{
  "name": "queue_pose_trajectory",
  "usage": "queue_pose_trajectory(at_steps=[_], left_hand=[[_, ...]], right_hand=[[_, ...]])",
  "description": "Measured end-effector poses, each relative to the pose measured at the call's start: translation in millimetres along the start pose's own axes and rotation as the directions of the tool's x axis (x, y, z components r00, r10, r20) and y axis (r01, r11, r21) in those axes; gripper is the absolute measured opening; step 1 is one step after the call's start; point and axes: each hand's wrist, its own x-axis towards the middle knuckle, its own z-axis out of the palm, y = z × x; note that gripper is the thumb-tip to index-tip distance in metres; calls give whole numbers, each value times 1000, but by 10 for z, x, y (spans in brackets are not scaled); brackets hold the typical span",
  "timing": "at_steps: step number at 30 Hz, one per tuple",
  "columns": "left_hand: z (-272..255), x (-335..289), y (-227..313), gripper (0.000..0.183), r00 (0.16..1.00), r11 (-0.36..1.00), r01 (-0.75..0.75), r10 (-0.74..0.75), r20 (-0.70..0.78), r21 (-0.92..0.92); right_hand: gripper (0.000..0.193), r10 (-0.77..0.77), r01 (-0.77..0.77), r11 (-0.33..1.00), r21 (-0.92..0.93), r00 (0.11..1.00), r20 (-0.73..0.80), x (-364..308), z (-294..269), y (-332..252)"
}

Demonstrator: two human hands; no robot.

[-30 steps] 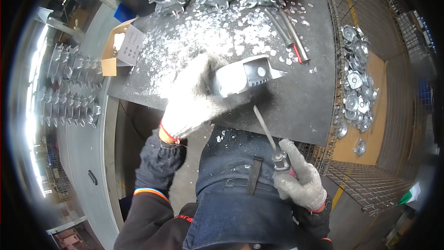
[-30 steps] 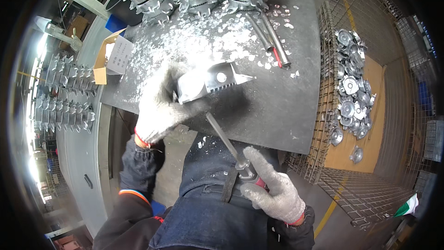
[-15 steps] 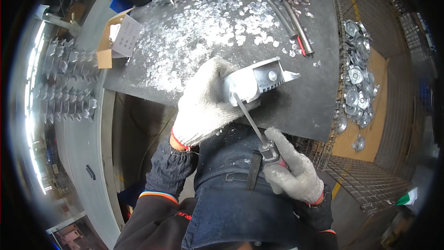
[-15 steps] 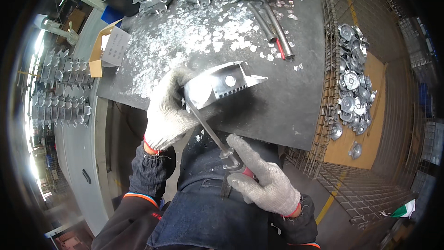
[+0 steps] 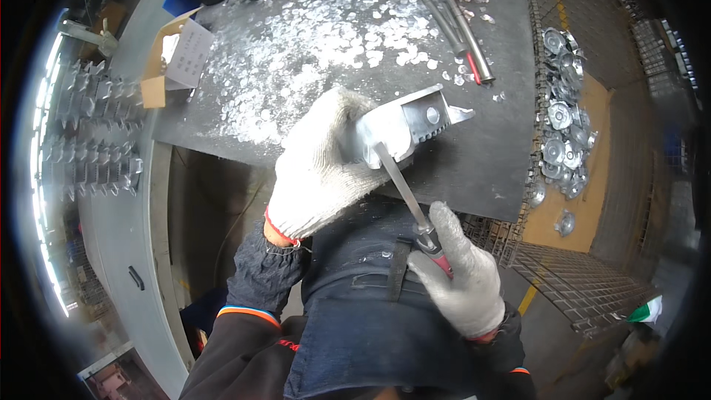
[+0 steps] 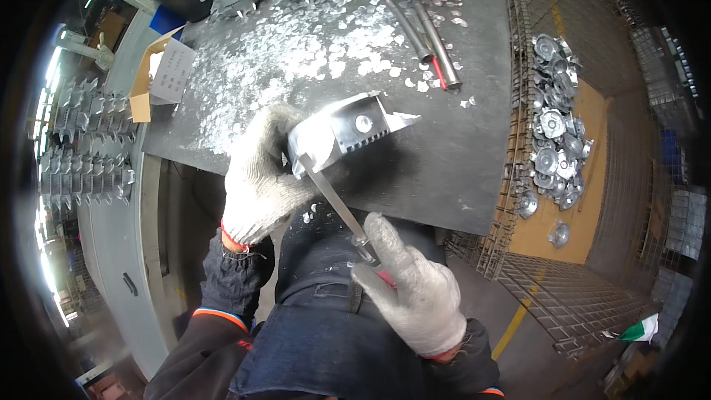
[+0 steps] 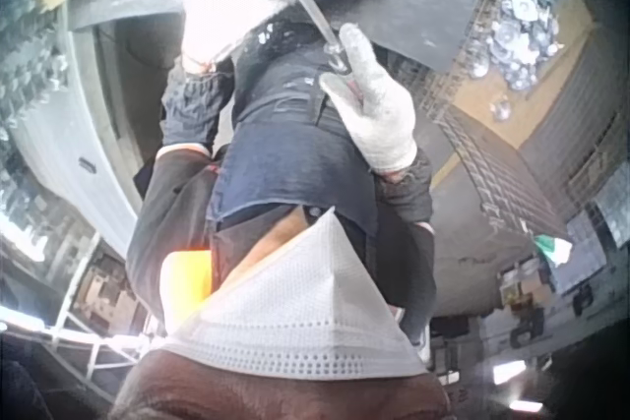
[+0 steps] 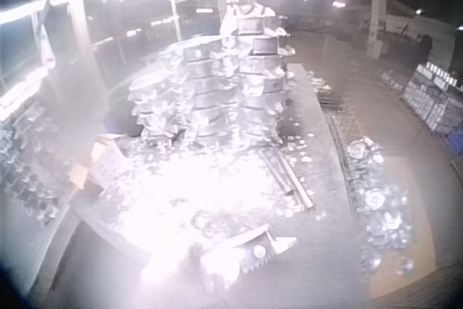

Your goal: Manually grinding or deburring the edges of cast metal components using a handheld tool.

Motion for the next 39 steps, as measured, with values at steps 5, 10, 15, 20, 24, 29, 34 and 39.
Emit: queue_pose_trajectory(at_steps=[5,10,15,20,24,29,34,39], left_hand=[[93,75,153,53,992,985,-125,128,-20,116],[67,136,352,43,986,898,-167,152,69,407],[3,219,382,32,973,820,-230,202,112,523],[34,281,390,32,970,814,-242,189,153,528],[52,301,405,30,970,815,-243,194,148,526],[65,303,424,29,966,789,-258,212,148,557],[33,281,429,31,980,801,-194,131,151,566],[34,246,436,34,990,805,-129,76,115,579]], right_hand=[[73,-65,-17,909,-417,981,-181,37,78,-124],[70,-2,-124,806,-579,977,-212,5,-3,-7],[80,70,-127,840,-527,989,-128,-6,-36,-78],[80,98,-175,801,-572,982,-163,66,-48,-125],[77,193,-247,704,-666,969,-155,82,-45,-263],[75,218,-251,762,-597,967,-129,99,-92,-244],[74,157,-155,987,46,987,-43,99,-95,48],[76,63,-602,43,798,798,599,175,-373,297]])
